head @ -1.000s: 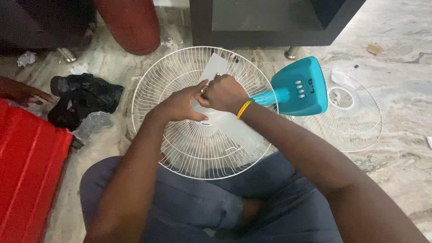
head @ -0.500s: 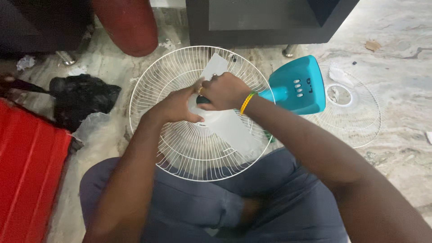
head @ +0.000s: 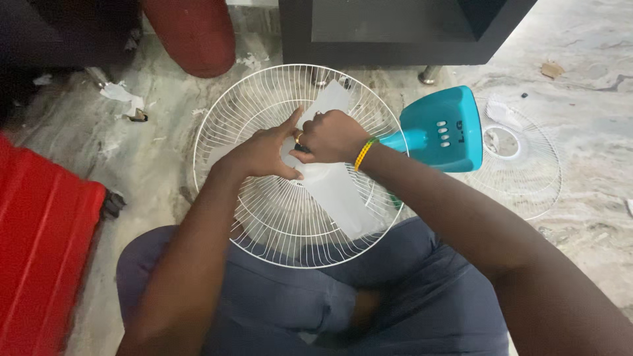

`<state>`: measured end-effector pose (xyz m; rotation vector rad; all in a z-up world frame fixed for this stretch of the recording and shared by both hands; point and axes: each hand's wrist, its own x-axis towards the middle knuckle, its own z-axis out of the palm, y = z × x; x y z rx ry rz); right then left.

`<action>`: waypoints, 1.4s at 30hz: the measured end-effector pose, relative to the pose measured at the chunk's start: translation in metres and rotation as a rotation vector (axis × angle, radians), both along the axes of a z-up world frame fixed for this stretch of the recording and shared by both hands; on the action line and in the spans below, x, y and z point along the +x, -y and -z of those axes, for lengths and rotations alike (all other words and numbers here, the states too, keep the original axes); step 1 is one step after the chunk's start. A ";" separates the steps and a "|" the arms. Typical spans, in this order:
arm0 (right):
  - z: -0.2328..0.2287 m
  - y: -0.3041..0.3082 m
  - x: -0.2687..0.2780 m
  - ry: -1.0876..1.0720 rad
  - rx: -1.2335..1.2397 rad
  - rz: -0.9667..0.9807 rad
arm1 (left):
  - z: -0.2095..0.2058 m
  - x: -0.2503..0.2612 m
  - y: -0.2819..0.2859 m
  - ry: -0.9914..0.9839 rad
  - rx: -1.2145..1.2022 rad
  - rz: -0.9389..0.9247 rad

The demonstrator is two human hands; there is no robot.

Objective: The person sits on the floor and disassembles a small electric fan. They remove the front grill, unscrew the central hub to detach the fan blades, and then remove the rear grill, leaving the components separated on the floor.

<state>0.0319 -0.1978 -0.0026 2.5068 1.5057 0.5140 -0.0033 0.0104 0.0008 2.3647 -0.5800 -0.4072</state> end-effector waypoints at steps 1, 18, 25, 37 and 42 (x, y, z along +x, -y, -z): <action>0.000 0.001 -0.003 0.036 0.044 0.003 | 0.000 0.000 0.000 0.023 -0.028 0.024; -0.032 0.010 -0.025 -0.354 0.013 0.347 | 0.006 -0.003 -0.001 0.042 -0.060 -0.016; -0.057 0.043 -0.016 -0.674 0.191 0.259 | 0.004 -0.007 0.001 0.039 -0.043 0.014; -0.026 0.043 -0.064 -0.626 0.578 0.059 | 0.001 -0.024 0.016 0.182 0.071 0.119; -0.018 0.042 -0.074 -0.610 0.637 0.159 | -0.008 -0.025 0.006 0.222 0.277 0.006</action>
